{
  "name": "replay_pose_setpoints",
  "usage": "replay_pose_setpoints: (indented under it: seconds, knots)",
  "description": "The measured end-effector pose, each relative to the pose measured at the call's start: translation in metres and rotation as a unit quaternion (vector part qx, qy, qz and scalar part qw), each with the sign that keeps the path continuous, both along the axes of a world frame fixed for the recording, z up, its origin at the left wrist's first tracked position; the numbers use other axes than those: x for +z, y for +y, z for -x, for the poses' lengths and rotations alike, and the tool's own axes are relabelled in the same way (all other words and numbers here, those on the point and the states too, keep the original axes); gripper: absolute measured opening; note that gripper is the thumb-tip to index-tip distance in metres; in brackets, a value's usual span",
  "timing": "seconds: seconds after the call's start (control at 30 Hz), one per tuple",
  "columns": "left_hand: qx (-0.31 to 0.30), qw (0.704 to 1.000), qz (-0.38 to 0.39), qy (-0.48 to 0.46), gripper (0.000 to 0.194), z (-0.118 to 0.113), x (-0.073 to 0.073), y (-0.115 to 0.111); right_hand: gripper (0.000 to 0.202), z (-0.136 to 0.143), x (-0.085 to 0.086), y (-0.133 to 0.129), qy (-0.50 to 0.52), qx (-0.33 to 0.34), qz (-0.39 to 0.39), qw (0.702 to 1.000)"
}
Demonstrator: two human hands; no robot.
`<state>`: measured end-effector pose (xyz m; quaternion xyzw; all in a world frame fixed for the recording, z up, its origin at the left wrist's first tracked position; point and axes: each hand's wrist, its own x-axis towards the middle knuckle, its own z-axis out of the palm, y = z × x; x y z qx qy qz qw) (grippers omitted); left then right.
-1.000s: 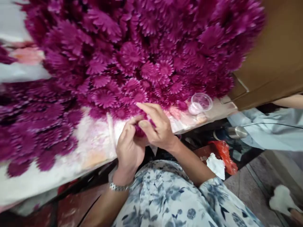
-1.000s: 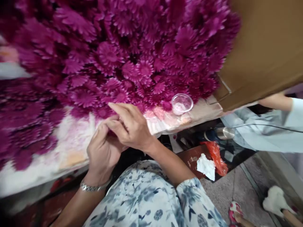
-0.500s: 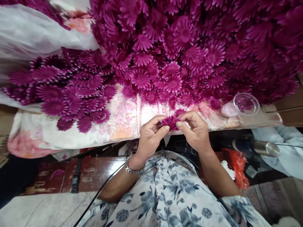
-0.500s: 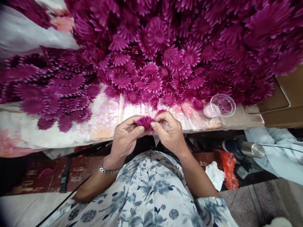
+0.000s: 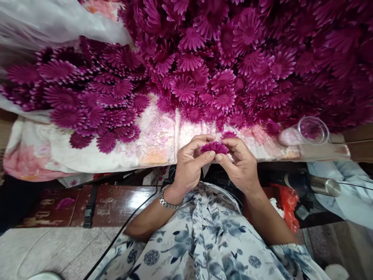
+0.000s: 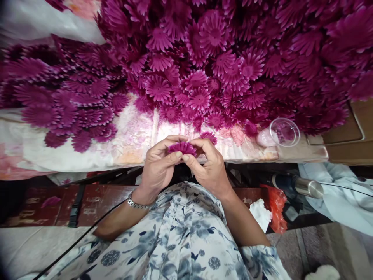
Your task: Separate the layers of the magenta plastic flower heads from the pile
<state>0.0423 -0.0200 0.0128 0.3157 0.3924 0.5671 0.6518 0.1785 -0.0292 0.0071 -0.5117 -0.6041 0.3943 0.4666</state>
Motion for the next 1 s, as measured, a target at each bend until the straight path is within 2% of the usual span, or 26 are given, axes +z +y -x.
replay_pose_setpoints:
  seconds: [0.17, 0.3, 0.37, 0.47, 0.57, 0.63, 0.77, 0.87, 1.0]
  knots:
    - [0.002, 0.998, 0.022, -0.06, 0.012, -0.003, 0.003, -0.002, 0.026, 0.003, 0.0, -0.003, -0.004, -0.003, -0.017, 1.0]
    - [-0.05, 0.992, 0.075, -0.093, 0.017, -0.003, 0.005, -0.002, 0.029, 0.001, 0.004, -0.002, -0.045, -0.013, -0.082, 0.996]
    - [-0.067, 0.988, 0.094, -0.1, 0.019, -0.004, 0.005, -0.002, 0.029, 0.0, 0.006, 0.0, -0.111, -0.026, -0.137, 0.984]
    - [-0.054, 0.987, 0.11, -0.102, 0.026, -0.005, 0.004, -0.002, 0.028, -0.002, 0.009, 0.0, -0.214, -0.061, -0.208, 0.952]
    - [-0.039, 0.989, 0.109, -0.092, 0.031, -0.006, 0.003, -0.002, 0.023, -0.001, 0.013, 0.0, -0.25, -0.067, -0.247, 0.934]
    - [-0.041, 0.99, 0.098, -0.087, 0.029, -0.005, 0.003, -0.002, 0.017, 0.0, 0.014, 0.001, -0.248, -0.028, -0.247, 0.936]
    - [-0.073, 0.988, 0.105, -0.091, 0.025, 0.0, 0.001, -0.004, 0.009, -0.001, 0.012, 0.009, -0.198, 0.041, -0.19, 0.961]
    - [-0.091, 0.987, 0.097, -0.089, 0.026, 0.003, -0.001, -0.006, 0.009, -0.004, 0.009, 0.013, -0.193, 0.05, -0.173, 0.965]
    - [-0.108, 0.988, 0.075, -0.079, 0.018, 0.001, -0.003, -0.008, 0.006, -0.004, 0.007, 0.013, -0.219, 0.048, -0.213, 0.951]
